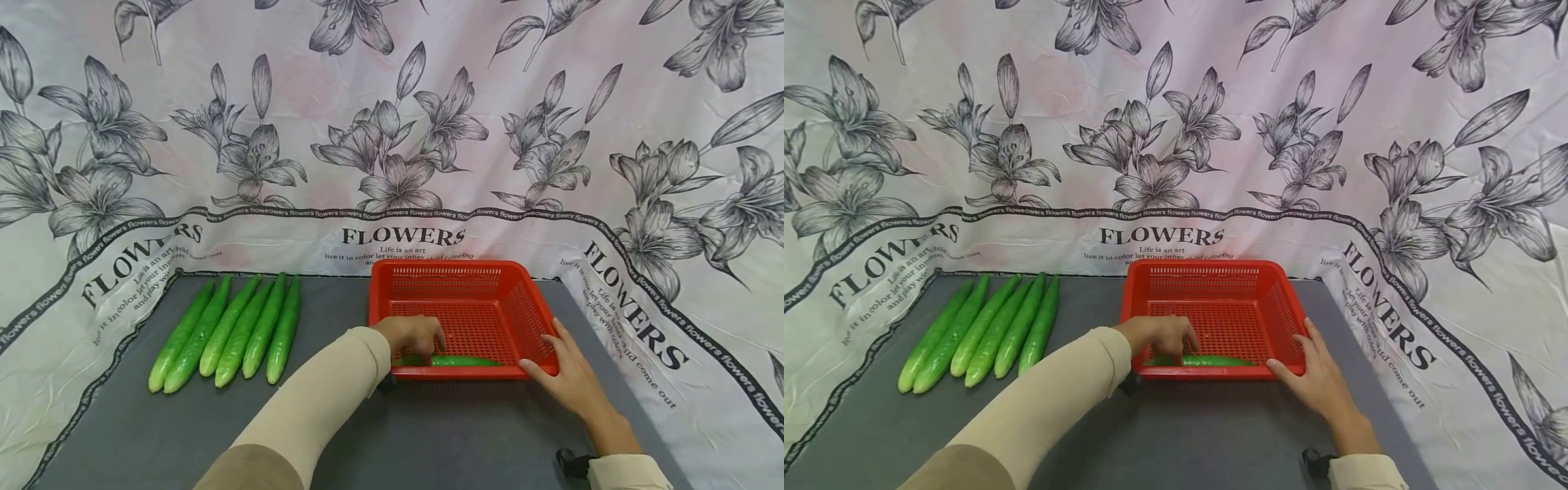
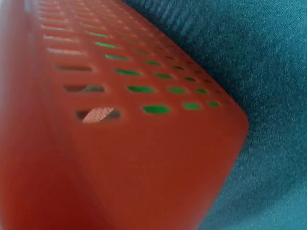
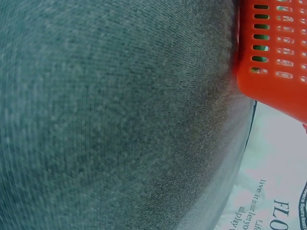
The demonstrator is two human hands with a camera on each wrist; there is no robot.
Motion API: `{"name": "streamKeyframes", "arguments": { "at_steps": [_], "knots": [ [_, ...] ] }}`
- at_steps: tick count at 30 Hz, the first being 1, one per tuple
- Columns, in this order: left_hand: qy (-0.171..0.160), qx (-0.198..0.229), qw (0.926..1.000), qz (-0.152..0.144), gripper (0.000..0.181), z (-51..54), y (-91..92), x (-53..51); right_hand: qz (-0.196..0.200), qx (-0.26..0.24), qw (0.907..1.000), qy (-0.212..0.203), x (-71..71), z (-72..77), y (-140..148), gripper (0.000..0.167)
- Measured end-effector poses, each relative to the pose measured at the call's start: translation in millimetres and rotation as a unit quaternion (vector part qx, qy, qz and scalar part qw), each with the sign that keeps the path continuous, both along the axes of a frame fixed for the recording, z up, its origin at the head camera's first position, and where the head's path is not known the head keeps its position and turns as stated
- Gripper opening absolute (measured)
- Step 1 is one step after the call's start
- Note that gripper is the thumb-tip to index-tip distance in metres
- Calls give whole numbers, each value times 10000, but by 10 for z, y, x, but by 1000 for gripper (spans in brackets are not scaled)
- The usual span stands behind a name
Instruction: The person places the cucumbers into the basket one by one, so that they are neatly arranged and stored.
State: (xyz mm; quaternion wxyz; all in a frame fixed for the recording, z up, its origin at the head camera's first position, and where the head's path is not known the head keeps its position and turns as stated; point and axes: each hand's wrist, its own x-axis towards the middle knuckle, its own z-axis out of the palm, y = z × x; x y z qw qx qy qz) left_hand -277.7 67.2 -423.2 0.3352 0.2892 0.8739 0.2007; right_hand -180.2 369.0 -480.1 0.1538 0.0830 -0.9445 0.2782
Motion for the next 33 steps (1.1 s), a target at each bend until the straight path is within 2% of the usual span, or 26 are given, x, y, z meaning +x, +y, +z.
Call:
{"name": "streamKeyframes", "arguments": {
  "at_steps": [3,8,10,16,20,23,26,29,33],
  "knots": [
    [-244,65,9996,108,38,-13,14,15,-4,15,10000,-10,11,11,8,64],
    [-295,255,9991,170,37,-17,-16,-4,37,-48,10000,79,6,5,-9,63],
    [-268,428,9987,111,37,0,-35,-22,45,-79,9999,95,7,11,-12,63],
    [-527,1032,9930,213,37,36,-108,-54,66,-86,9999,90,13,30,-19,63],
    [-872,1520,9831,527,37,70,-171,-40,42,-59,9999,88,18,31,-18,63],
    [-1143,1957,9701,872,34,108,-216,-15,37,-66,9999,80,18,38,-19,63],
    [-1253,2310,9588,1076,32,153,-255,17,38,-75,9999,83,18,46,-20,63],
    [-1265,2535,9525,1119,32,206,-292,54,45,-62,9999,80,20,52,-20,63],
    [-1195,2720,9487,1082,35,290,-344,112,67,-71,9999,83,17,49,-22,63]
  ]
}}
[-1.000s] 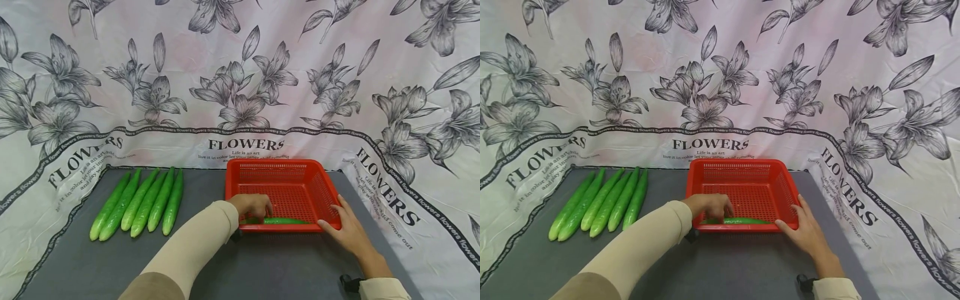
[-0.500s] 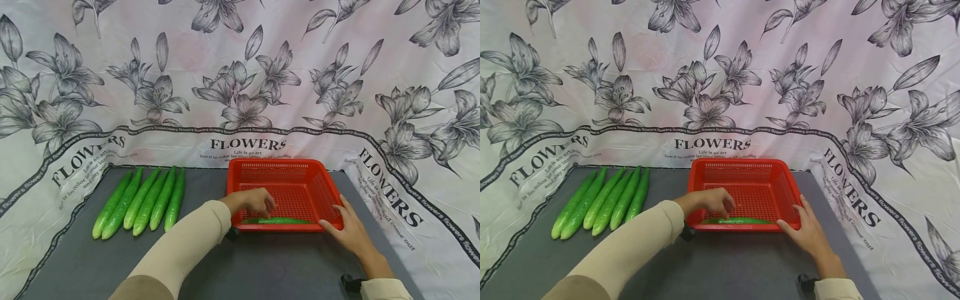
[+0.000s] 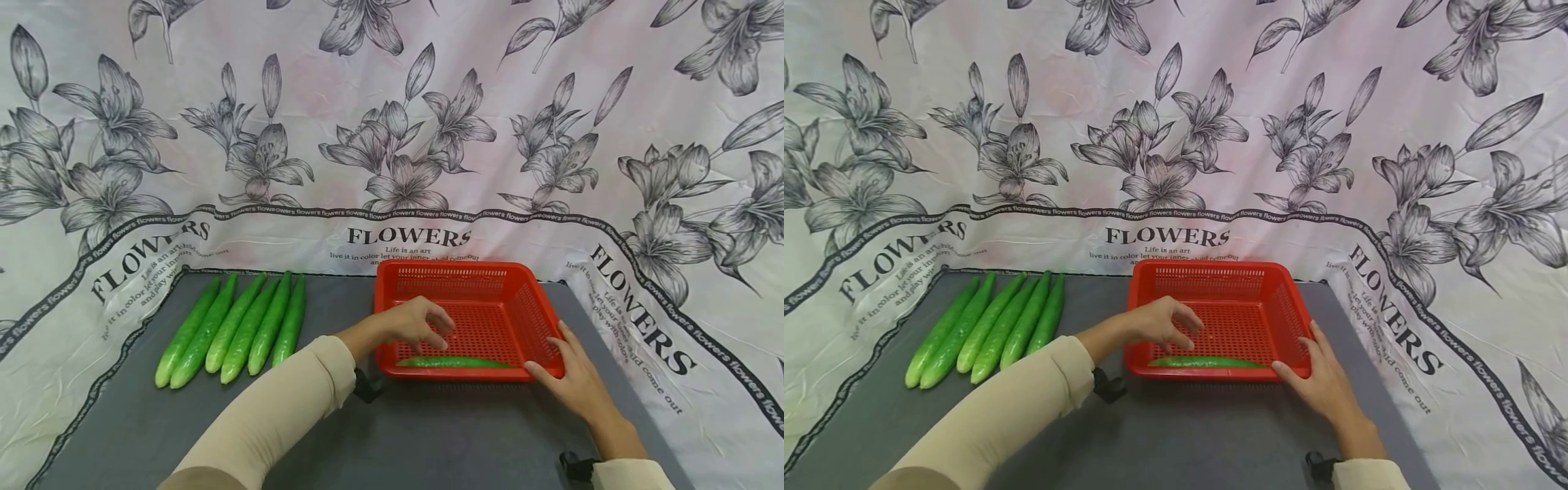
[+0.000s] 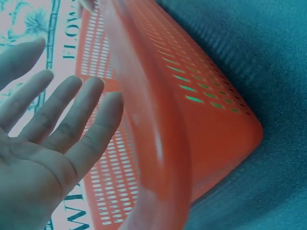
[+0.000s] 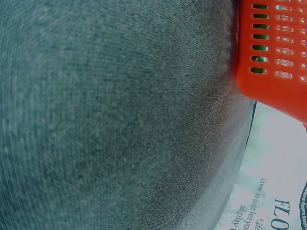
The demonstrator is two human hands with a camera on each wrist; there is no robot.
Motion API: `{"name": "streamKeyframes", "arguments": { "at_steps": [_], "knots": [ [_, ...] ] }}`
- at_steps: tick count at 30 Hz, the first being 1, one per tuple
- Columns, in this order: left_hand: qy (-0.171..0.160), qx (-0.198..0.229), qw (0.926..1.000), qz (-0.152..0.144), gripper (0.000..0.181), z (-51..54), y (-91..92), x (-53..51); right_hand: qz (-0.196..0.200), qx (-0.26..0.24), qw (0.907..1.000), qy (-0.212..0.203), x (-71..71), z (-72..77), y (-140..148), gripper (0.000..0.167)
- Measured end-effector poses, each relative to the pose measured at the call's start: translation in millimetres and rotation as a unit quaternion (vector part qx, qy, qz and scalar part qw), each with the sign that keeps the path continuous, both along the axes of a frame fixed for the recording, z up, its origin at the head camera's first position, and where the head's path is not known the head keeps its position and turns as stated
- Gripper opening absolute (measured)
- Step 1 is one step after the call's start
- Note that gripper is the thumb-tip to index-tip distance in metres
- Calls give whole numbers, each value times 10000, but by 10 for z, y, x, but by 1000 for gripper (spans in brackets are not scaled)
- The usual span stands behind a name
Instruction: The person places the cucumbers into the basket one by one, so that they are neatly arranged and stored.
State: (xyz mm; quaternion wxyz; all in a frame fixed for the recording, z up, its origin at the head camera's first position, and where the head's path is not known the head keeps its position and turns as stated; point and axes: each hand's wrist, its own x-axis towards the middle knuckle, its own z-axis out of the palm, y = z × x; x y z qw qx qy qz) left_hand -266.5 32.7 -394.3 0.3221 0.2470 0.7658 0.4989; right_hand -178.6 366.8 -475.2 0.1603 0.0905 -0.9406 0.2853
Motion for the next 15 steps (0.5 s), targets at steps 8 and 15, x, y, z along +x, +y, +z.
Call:
{"name": "streamKeyframes", "arguments": {
  "at_steps": [8,15],
  "knots": [
    [418,247,9988,-30,39,95,-80,120,-29,13,10000,-70,-16,-37,36,64],
    [903,649,9936,182,42,198,-236,279,-21,-42,10000,-46,-24,-46,32,64]
  ]
}}
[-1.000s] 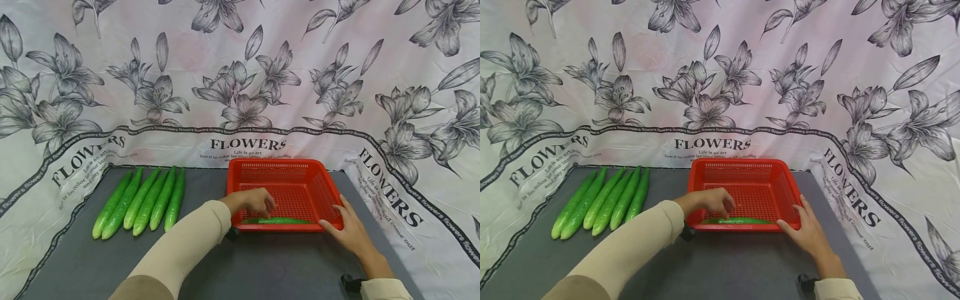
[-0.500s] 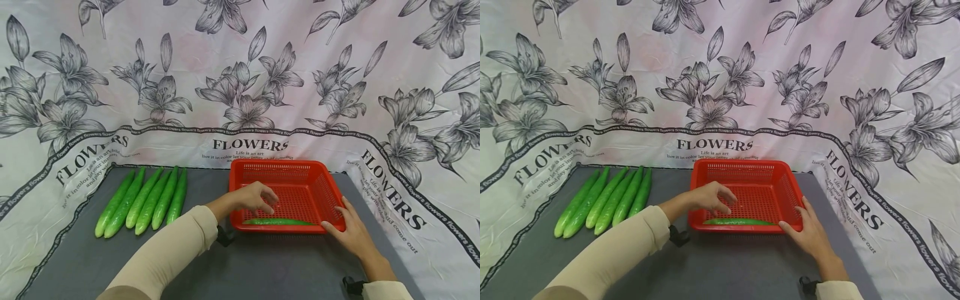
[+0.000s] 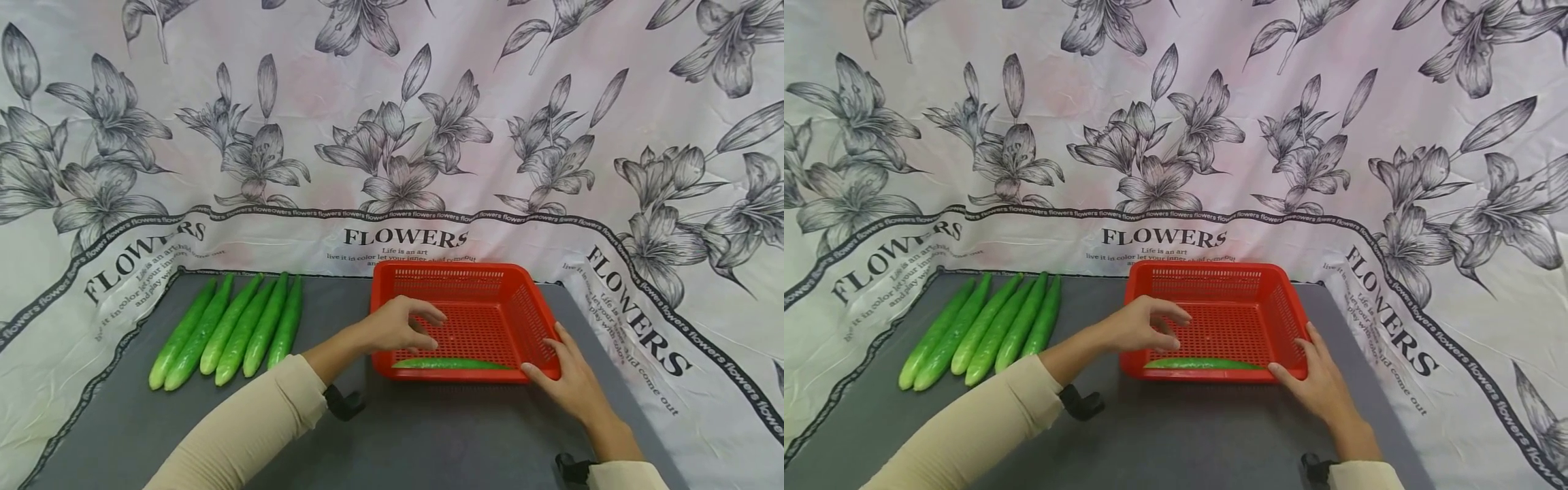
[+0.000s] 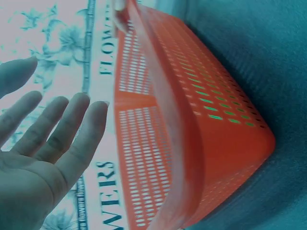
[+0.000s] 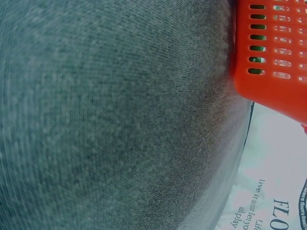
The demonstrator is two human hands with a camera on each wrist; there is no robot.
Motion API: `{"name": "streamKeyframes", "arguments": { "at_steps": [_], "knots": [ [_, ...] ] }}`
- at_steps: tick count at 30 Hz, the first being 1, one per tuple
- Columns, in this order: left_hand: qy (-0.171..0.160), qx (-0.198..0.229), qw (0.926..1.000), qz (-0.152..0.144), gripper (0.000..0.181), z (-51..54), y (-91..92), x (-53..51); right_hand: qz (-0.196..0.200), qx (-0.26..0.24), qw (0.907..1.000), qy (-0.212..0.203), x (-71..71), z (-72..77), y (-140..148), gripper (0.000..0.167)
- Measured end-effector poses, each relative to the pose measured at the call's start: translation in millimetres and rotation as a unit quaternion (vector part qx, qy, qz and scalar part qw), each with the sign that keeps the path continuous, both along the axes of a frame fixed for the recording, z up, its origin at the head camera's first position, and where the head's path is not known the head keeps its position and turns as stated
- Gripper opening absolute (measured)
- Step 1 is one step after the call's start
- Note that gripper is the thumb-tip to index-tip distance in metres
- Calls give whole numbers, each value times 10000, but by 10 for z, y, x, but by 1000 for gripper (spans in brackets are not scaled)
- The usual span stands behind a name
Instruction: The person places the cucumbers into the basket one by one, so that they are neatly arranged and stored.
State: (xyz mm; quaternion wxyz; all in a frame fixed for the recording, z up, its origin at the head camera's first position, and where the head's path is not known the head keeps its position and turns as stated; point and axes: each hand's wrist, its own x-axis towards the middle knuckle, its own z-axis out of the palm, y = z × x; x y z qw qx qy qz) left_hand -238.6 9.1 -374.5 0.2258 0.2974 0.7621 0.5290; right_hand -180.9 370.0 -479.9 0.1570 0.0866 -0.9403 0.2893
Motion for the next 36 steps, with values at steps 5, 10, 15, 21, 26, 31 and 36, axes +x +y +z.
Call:
{"name": "streamKeyframes", "arguments": {
  "at_steps": [5,10,15,21,26,31,36],
  "knots": [
    [576,197,9980,172,39,77,-174,87,22,-47,10000,47,1,3,-10,63],
    [788,397,9956,328,40,108,-335,136,-13,-66,9999,115,4,20,-5,62],
    [793,430,9944,542,44,93,-465,194,-6,-34,10000,71,-4,18,3,63],
    [930,530,9919,677,45,88,-616,237,29,-63,10000,24,2,-19,-1,62],
    [1091,550,9893,801,43,116,-752,253,6,-75,10000,12,-1,-17,-14,62],
    [1215,499,9871,920,44,158,-881,282,-16,-70,10000,25,1,-2,-9,62],
    [1375,428,9834,1104,45,151,-1053,300,3,-63,10000,26,5,13,-22,62]
  ]
}}
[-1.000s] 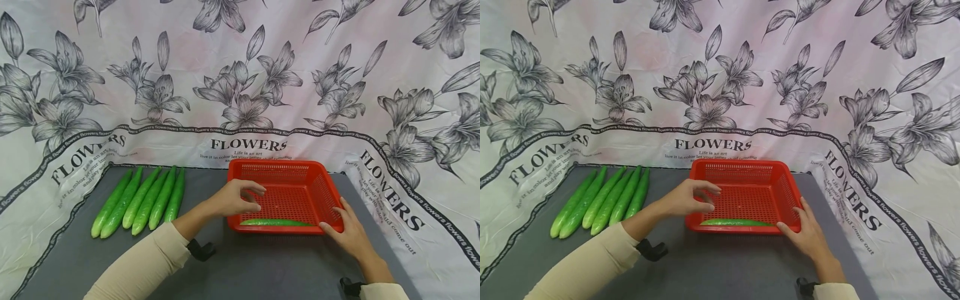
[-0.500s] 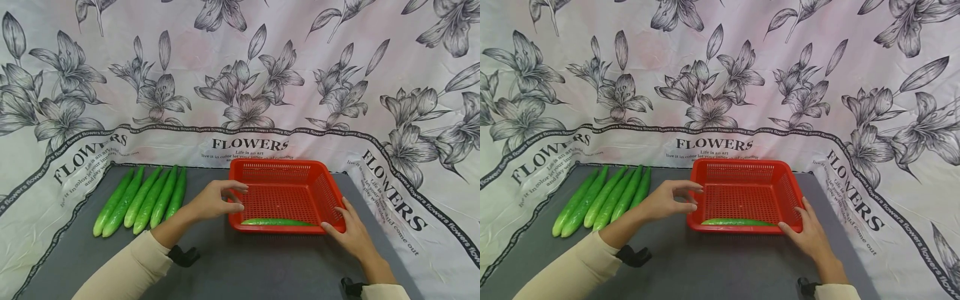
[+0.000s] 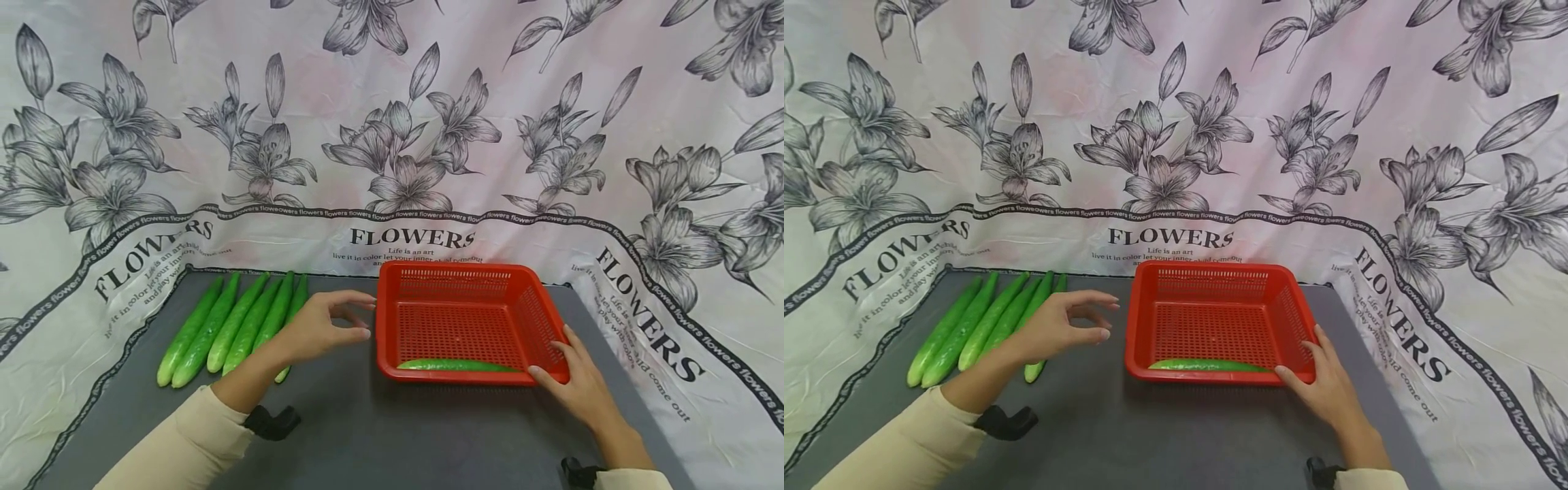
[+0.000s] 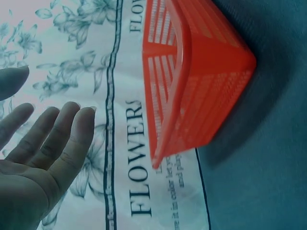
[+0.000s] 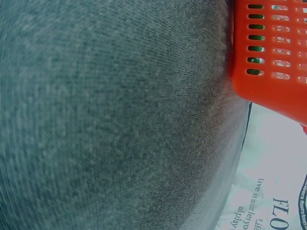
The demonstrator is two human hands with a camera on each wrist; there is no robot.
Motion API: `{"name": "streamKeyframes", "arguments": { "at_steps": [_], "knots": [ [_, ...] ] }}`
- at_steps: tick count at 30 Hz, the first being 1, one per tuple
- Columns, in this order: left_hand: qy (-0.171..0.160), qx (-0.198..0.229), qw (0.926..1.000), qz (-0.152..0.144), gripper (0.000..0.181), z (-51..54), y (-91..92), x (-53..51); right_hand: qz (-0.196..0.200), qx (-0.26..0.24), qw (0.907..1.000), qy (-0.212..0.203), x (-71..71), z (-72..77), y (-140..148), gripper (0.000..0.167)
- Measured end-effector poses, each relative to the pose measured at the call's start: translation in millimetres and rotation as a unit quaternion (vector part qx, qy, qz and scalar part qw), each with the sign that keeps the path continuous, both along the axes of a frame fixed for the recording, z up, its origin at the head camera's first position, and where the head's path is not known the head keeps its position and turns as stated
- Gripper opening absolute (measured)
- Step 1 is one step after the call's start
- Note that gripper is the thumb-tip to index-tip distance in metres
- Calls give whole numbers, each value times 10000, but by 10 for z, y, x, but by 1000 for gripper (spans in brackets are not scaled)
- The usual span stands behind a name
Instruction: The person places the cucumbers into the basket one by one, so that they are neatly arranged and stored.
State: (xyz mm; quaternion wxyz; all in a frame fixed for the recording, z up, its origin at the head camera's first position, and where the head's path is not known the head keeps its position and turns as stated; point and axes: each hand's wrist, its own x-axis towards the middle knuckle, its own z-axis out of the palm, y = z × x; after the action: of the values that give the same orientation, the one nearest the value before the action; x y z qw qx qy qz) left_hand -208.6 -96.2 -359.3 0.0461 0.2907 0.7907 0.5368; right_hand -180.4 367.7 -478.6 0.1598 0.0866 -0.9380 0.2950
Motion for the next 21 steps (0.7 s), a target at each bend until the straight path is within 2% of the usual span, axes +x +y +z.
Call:
{"name": "streamKeyframes", "arguments": {
  "at_steps": [7,14,21],
  "knots": [
    [-67,51,9994,345,45,-6,-270,26,-4,-17,10000,23,6,15,-2,61],
    [-74,213,9985,494,47,-38,-543,48,-36,7,10000,-21,1,9,14,63],
    [-158,249,9961,826,48,3,-778,83,-52,27,10000,-26,3,2,-4,64]
  ]
}}
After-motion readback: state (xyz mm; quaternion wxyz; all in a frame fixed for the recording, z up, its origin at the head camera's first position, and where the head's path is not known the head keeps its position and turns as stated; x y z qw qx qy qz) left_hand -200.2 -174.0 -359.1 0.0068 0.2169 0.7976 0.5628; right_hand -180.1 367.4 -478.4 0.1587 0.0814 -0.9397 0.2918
